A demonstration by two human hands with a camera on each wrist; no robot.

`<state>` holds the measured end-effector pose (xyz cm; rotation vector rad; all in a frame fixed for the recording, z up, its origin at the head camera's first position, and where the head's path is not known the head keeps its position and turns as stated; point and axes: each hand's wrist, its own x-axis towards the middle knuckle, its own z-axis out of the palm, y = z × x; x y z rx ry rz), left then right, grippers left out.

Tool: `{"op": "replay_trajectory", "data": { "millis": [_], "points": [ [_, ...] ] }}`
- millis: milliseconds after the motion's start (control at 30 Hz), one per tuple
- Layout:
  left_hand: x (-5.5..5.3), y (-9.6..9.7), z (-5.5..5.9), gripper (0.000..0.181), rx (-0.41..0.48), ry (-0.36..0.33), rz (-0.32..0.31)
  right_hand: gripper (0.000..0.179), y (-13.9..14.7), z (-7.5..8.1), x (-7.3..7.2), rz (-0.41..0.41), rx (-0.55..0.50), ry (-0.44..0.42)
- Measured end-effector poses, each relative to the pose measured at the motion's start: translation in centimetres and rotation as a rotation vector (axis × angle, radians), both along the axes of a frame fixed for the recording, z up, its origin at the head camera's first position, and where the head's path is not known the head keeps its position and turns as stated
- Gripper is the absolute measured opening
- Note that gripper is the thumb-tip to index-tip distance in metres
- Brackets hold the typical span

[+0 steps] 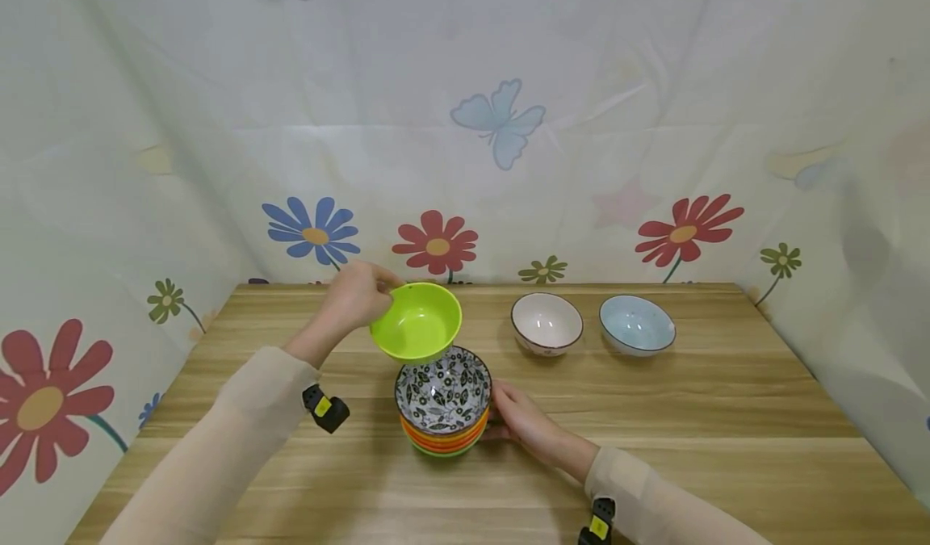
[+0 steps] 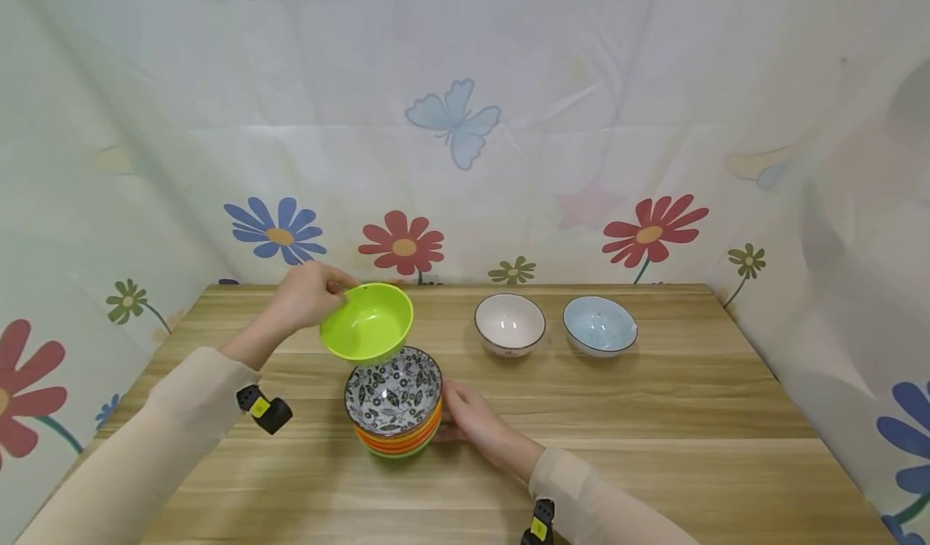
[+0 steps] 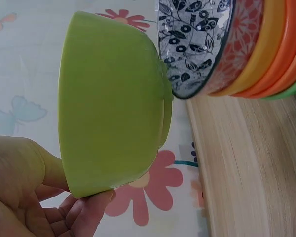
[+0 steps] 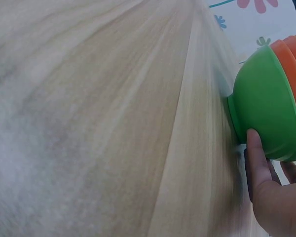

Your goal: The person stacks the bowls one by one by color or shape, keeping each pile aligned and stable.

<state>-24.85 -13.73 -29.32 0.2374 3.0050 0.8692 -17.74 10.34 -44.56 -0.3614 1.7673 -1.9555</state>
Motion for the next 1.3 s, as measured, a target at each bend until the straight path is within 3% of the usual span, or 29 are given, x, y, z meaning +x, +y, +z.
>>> {"op": "replay_trajectory", "data": {
  "millis": [267, 667, 833, 1300],
  "points": [
    [0.8, 1.2, 0.1, 0.03, 0.023, 0.005, -0.053, 0.052, 0.0, 0.0, -0.1, 0.01, 0.001, 0.007],
    [1.9, 2.7, -0.6, 0.031, 0.025, -0.008, -0.137, 0.049, -0.1, 0.1, 0.0, -0.02, 0.028, -0.009],
    [2.3, 3.0, -1.0, 0.032, 0.015, -0.035, -0.157, 0.052, -0.1, 0.1, 0.0, -0.014, 0.033, -0.008],
    [2.8, 3.2, -1.9, 0.032, 0.013, -0.004, -0.197, 0.053, 0.0, 0.2, 0.0, 0.0, 0.029, -0.001]
  ]
}}
